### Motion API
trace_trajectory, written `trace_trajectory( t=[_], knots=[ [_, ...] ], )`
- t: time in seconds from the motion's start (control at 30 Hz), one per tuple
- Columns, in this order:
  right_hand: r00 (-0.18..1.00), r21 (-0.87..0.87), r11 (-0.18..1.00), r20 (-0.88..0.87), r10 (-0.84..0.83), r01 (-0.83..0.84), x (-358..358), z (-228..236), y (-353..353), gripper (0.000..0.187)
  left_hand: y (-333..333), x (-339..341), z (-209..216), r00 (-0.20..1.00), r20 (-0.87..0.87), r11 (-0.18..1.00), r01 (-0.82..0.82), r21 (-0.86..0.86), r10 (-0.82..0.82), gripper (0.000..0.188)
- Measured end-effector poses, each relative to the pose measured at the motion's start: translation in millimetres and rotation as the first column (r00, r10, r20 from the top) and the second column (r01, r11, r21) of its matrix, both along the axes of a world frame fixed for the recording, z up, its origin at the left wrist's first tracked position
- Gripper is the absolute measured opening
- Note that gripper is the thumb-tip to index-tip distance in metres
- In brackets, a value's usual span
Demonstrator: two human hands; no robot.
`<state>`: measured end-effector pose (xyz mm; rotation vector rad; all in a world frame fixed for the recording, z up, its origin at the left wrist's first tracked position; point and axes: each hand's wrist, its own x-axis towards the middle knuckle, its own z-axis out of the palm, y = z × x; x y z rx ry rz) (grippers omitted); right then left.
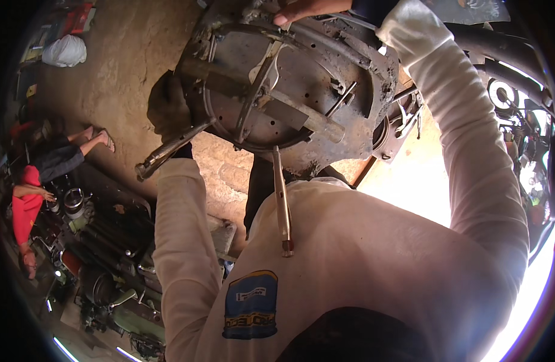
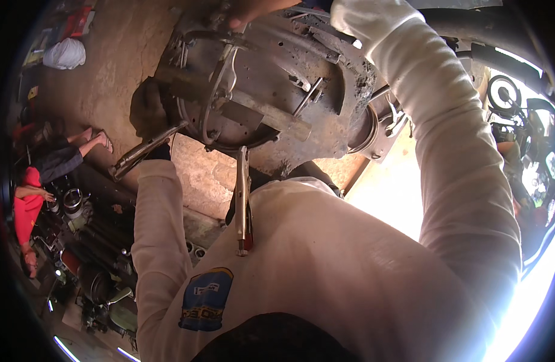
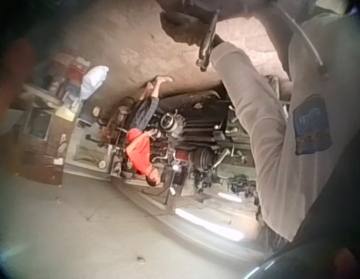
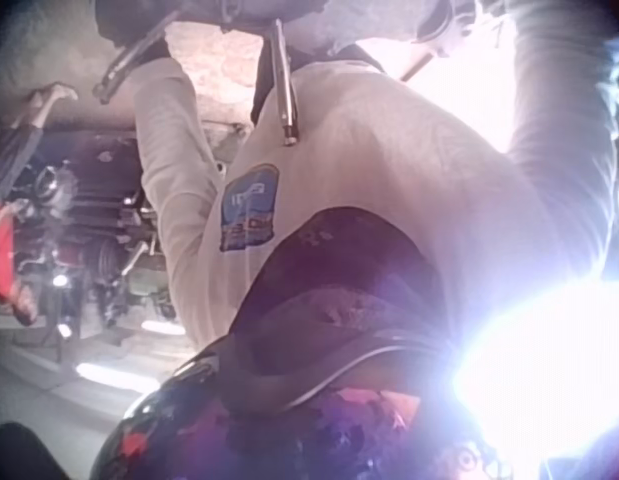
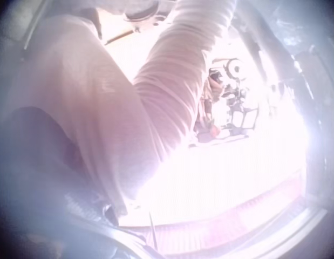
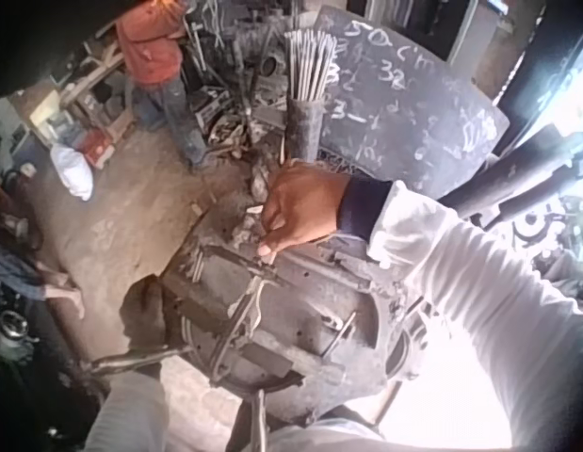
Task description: The person uses a hammer and a metal bar to strike and adjust a large, circular metal frame. They then use an angle grinder to cut or grind a section of the frame, producing sparks. The person continues to manipulate the frame with their hands and tools throughout the clip.
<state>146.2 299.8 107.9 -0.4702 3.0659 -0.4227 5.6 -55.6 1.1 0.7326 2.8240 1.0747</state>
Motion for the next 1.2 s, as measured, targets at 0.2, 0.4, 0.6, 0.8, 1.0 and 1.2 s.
trace_trajectory(
  t=[0.2,0.4,0.6,0.8,1.0,1.2],
  knots=[
    [0.997,-0.078,0.996,-0.069,0.046,-0.051,-11.9,-10.9,-12.4,0.042,-0.9,-1.6,-2.2,1.0,-0.012,1.0,0.006,0.001,-0.006,0.04],
    [0.987,-0.006,0.997,0.141,-0.078,0.08,-8.2,7.6,-7.0,0.043,-6.0,-3.4,-8.6,0.999,-0.048,0.999,0.027,0.047,-0.025,0.039],
    [0.985,-0.063,0.992,-0.143,0.101,-0.111,-20.0,-17.0,-4.4,0.046,-2.5,-2.6,-5.9,1.0,-0.01,0.999,0.012,0.036,-0.012,0.037],
    [0.973,-0.091,0.969,-0.037,0.226,-0.228,-54.2,-37.3,-12.4,0.037,-3.1,-2.5,-2.8,0.999,0.033,0.999,0.011,0.04,-0.012,0.037],
    [0.982,-0.106,0.99,-0.174,0.068,-0.087,-20.8,-24.2,-18.0,0.035,-3.3,0.2,-0.5,0.999,0.025,0.999,0.019,0.036,-0.02,0.037],
    [0.835,0.274,0.961,-0.537,0.12,0.038,71.0,-56.8,-34.6,0.017,-5.2,2.5,8.9,0.992,0.084,0.995,-0.085,-0.06,0.09,0.036]
  ],
)
